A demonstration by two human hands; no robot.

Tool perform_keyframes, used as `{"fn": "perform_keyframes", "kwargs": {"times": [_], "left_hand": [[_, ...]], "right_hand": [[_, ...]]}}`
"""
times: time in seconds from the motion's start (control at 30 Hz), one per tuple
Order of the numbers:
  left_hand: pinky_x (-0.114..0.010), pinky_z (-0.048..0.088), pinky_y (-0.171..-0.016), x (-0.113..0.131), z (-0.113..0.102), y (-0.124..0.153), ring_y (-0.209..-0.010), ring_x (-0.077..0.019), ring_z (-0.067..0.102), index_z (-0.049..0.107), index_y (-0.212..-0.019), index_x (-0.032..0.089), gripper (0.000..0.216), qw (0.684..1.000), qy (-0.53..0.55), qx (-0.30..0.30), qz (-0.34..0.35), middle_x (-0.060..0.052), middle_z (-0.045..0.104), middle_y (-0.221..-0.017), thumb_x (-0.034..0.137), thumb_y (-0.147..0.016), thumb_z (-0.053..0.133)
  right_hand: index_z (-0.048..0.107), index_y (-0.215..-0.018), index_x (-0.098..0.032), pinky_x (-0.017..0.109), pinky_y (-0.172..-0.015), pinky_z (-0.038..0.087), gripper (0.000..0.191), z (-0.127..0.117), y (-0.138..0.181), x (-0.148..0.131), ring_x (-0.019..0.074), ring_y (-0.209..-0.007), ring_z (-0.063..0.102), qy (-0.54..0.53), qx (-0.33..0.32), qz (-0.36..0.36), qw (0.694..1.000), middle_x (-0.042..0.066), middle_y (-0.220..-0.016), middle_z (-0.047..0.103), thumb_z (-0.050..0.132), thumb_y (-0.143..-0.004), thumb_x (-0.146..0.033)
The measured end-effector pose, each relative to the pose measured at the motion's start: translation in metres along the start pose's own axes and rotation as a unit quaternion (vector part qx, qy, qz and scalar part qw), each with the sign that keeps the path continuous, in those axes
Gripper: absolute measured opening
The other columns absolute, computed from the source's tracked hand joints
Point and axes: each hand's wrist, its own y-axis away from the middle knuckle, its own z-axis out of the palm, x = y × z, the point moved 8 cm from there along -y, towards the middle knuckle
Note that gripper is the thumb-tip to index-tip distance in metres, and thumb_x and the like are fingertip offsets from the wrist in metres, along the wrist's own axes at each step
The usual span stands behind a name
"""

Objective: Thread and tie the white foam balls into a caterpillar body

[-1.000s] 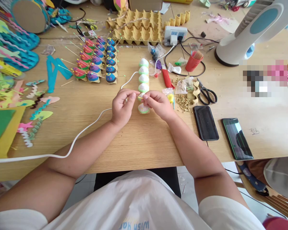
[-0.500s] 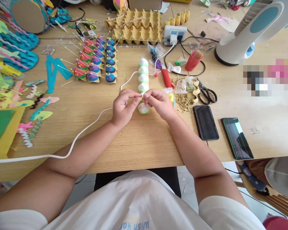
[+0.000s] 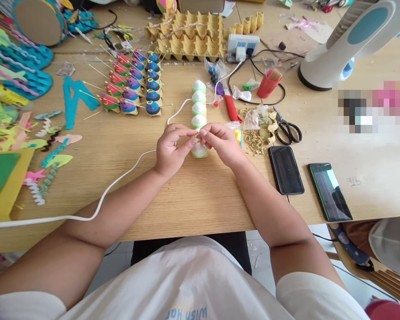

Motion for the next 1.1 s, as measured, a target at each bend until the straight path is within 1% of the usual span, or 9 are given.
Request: {"fn": "perform_keyframes", "kwargs": {"times": [0.1,0.2,0.27,0.43,0.63,0.83,1.1], "left_hand": [[-0.041,0.06,-0.103,-0.0004,-0.0001,-0.0004,-0.106,-0.0207,0.076,0.084,-0.111,0.029,0.038,1.0,0.011,-0.004,-0.014,-0.003,0.082,-0.103,0.063,-0.107,0.067],[-0.04,0.061,-0.103,-0.0029,-0.0018,-0.0002,-0.106,-0.0207,0.076,0.084,-0.11,0.029,0.039,0.999,0.031,0.01,-0.038,-0.004,0.082,-0.105,0.061,-0.11,0.063],[-0.039,0.06,-0.102,-0.0042,-0.0026,0.0,-0.106,-0.0203,0.076,0.084,-0.109,0.029,0.038,0.998,0.039,0.018,-0.045,-0.004,0.082,-0.105,0.06,-0.111,0.063],[-0.039,0.06,-0.103,-0.0015,-0.0008,-0.0001,-0.106,-0.0196,0.076,0.084,-0.111,0.029,0.03,0.999,0.044,0.006,-0.018,-0.003,0.081,-0.105,0.056,-0.108,0.07],[-0.041,0.059,-0.103,0.0013,0.0012,-0.0002,-0.106,-0.0208,0.074,0.084,-0.111,0.03,0.036,1.0,0.012,-0.016,-0.006,-0.003,0.08,-0.104,0.061,-0.108,0.068],[-0.039,0.059,-0.102,0.0046,-0.0002,-0.0002,-0.105,-0.0195,0.075,0.084,-0.113,0.029,0.029,1.0,0.018,-0.006,0.012,-0.002,0.08,-0.103,0.054,-0.108,0.071],[-0.037,0.059,-0.099,0.005,-0.0021,0.001,-0.103,-0.018,0.076,0.084,-0.111,0.028,0.021,0.999,0.021,0.015,0.03,-0.001,0.081,-0.101,0.046,-0.108,0.074]], "right_hand": [[0.071,-0.077,-0.022,0.026,-0.062,0.044,0.051,-0.002,0.0,0.002,0.0095,-0.063,0.051,-0.005,0.003,0.003,1.0,-0.004,-0.068,0.065,0.093,-0.079,-0.068],[0.07,-0.077,-0.022,0.026,-0.058,0.04,0.048,-0.0046,-0.0007,0.0047,0.0094,-0.063,0.051,-0.019,0.009,0.011,1.0,-0.003,-0.069,0.065,0.092,-0.082,-0.064],[0.07,-0.077,-0.022,0.025,-0.057,0.039,0.046,-0.0047,-0.0013,0.0057,0.0092,-0.062,0.051,-0.032,0.007,0.015,0.999,-0.003,-0.068,0.065,0.092,-0.082,-0.062],[0.07,-0.075,-0.022,0.025,-0.058,0.04,0.043,-0.0022,-0.0011,0.0047,0.0094,-0.063,0.053,-0.036,-0.002,0.017,0.999,-0.003,-0.067,0.067,0.093,-0.081,-0.058],[0.07,-0.075,-0.021,0.024,-0.061,0.044,0.044,-0.0003,0.0,0.0028,0.009,-0.063,0.053,-0.028,-0.003,0.012,1.0,-0.003,-0.067,0.067,0.094,-0.08,-0.057],[0.073,-0.074,-0.02,0.023,-0.061,0.044,0.048,0.0013,0.0002,0.0011,0.0085,-0.064,0.054,-0.031,-0.011,0.008,0.999,-0.003,-0.068,0.068,0.097,-0.077,-0.062],[0.073,-0.077,-0.02,0.024,-0.064,0.048,0.048,0.0045,0.0009,-0.0009,0.009,-0.066,0.056,-0.01,-0.043,-0.008,0.999,-0.002,-0.072,0.07,0.093,-0.083,-0.063]]}}
